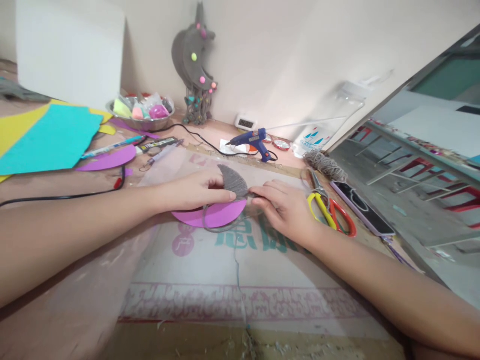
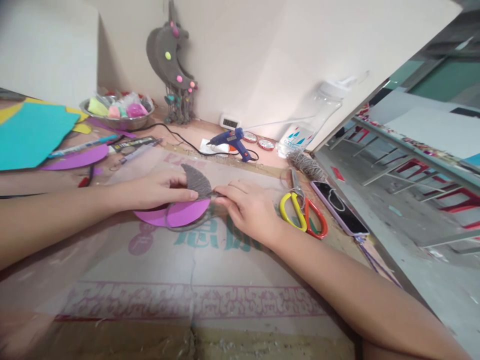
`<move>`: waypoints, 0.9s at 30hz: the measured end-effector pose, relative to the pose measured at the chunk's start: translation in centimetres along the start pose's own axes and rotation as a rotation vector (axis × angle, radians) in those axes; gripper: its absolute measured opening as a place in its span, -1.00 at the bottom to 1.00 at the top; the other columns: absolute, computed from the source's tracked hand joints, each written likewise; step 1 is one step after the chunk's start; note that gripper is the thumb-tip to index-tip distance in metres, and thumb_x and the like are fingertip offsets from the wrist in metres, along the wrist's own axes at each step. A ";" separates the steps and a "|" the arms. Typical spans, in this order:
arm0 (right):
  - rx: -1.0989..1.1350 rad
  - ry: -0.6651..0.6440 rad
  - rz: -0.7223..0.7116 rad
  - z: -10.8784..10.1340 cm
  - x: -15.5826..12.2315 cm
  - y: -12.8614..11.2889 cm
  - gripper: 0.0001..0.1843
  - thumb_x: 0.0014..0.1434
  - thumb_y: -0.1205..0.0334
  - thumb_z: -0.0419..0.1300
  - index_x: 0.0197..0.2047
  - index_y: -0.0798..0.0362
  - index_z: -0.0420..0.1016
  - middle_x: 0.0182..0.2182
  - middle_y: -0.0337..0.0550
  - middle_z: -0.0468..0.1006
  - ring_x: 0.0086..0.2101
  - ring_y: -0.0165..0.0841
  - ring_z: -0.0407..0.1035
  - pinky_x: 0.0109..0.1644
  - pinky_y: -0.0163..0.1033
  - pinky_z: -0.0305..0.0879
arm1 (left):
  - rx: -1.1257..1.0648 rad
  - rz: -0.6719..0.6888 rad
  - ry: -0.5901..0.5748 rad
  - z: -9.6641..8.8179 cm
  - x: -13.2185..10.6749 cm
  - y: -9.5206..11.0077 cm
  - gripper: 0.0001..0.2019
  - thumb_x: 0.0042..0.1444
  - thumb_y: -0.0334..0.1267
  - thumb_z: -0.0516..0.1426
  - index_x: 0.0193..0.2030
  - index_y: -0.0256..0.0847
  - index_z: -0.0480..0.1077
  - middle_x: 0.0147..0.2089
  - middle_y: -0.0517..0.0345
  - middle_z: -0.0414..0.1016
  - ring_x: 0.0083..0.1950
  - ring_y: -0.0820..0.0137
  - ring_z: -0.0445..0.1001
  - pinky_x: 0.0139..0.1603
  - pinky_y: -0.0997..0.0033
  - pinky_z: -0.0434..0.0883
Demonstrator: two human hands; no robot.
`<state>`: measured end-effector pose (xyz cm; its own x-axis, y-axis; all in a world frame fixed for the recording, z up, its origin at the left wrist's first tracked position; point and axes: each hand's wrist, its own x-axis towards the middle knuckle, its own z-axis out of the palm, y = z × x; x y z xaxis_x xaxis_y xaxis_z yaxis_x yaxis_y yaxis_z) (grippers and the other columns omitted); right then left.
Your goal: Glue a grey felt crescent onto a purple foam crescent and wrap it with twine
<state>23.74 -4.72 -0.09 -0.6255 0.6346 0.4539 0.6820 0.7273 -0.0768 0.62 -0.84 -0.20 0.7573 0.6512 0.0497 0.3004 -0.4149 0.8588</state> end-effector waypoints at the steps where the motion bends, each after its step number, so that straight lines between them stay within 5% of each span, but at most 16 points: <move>1: 0.020 0.009 0.057 0.0 0.1 0.4 -0.71 0.25 0.17 0.02 -0.04 0.09 0.44 -0.36 -0.09 0.50 -0.34 -0.32 0.36 -0.24 -0.23 0.25 | -0.007 -0.018 0.031 0.0 0.0 0.1 -0.74 0.09 -0.09 0.07 -0.29 -0.22 0.47 -0.28 0.18 0.51 -0.26 0.40 0.42 -0.28 0.47 0.31; 4: 0.035 0.027 0.199 0.2 0.5 2.3 -0.63 0.24 0.15 0.04 0.06 0.09 0.40 -0.22 -0.04 0.50 -0.21 -0.27 0.37 -0.11 -0.16 0.28 | -0.069 -0.129 0.159 0.2 -0.2 0.3 -0.59 0.10 0.06 0.02 -0.55 -0.25 0.31 -0.58 0.25 0.29 -0.55 0.51 0.23 -0.54 0.49 0.16; 10: 0.095 0.045 0.246 1.3 0.8 4.6 -0.43 0.20 0.18 0.09 0.26 0.02 0.14 -0.02 0.02 0.41 -0.02 -0.20 0.29 0.08 0.05 0.20 | -0.190 -0.154 0.257 0.4 -0.1 0.0 -0.53 0.09 0.12 0.01 -0.59 -0.25 0.24 -0.63 0.24 0.26 -0.57 0.51 0.24 -0.52 0.47 0.17; 16: 0.115 0.096 0.252 1.3 0.8 3.7 -0.64 0.23 0.20 0.04 0.08 0.08 0.32 -0.07 0.04 0.42 -0.02 -0.21 0.29 0.07 0.01 0.22 | -0.390 -0.218 0.223 0.2 0.1 -0.1 -0.62 0.06 0.04 0.10 -0.50 -0.28 0.28 -0.60 0.25 0.28 -0.60 0.56 0.22 -0.56 0.51 0.12; 27: 0.089 0.113 0.277 1.7 1.2 3.9 -0.70 0.23 0.19 0.04 -0.01 0.08 0.40 -0.16 0.00 0.50 -0.12 -0.22 0.37 0.00 -0.05 0.30 | -0.512 -0.210 0.368 0.6 0.2 -0.2 -0.67 0.01 0.00 0.15 -0.42 -0.26 0.26 -0.59 0.35 0.20 -0.60 0.60 0.15 -0.57 0.54 0.05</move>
<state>25.05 -0.68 -1.40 -0.3712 0.7824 0.5000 0.7816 0.5540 -0.2867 1.07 -0.97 -0.65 0.4383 0.8973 -0.0527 0.0382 0.0400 0.9985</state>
